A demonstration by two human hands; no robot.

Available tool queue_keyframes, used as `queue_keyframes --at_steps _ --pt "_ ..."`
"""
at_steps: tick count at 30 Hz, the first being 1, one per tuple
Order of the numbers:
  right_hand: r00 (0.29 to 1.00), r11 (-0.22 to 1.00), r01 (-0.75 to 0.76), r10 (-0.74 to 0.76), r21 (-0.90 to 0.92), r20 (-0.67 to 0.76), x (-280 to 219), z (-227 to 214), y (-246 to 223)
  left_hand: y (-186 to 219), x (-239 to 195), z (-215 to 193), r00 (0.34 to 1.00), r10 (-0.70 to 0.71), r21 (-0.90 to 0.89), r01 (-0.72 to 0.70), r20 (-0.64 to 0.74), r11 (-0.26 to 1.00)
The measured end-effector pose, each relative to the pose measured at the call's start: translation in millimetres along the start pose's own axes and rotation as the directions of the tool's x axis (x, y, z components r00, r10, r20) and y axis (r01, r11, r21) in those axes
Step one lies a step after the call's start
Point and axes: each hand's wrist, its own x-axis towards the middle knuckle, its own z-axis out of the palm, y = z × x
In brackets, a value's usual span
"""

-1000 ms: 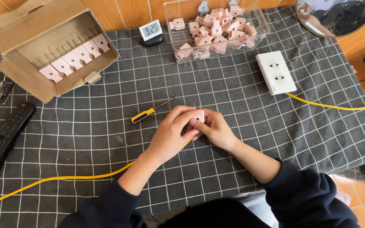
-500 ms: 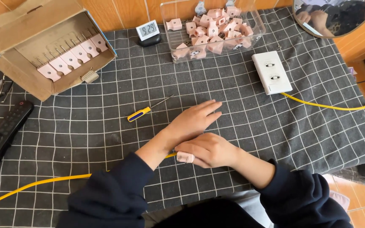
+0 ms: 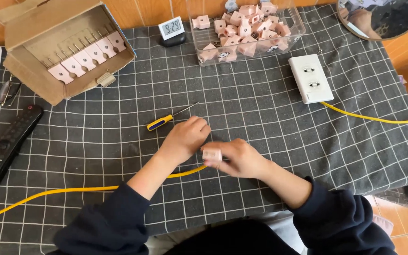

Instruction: The person connects the wires of a yellow cable to the terminals of an electrical plug head using a screwdriver, then fits the head into a white plug housing.

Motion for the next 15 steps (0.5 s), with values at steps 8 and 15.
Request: queue_keyframes --at_steps 8,15 --pt "0.658 0.556 -0.620 0.753 0.554 -0.019 23.7 2.3 10.4 -19.0 0.6 -30.6 0.800 -0.570 -0.661 0.533 0.190 0.528" --pt "0.634 0.485 -0.611 0.773 0.626 0.021 25.9 6.8 16.7 2.6 15.1 -49.8 0.752 -0.599 -0.886 0.439 0.274 0.146"
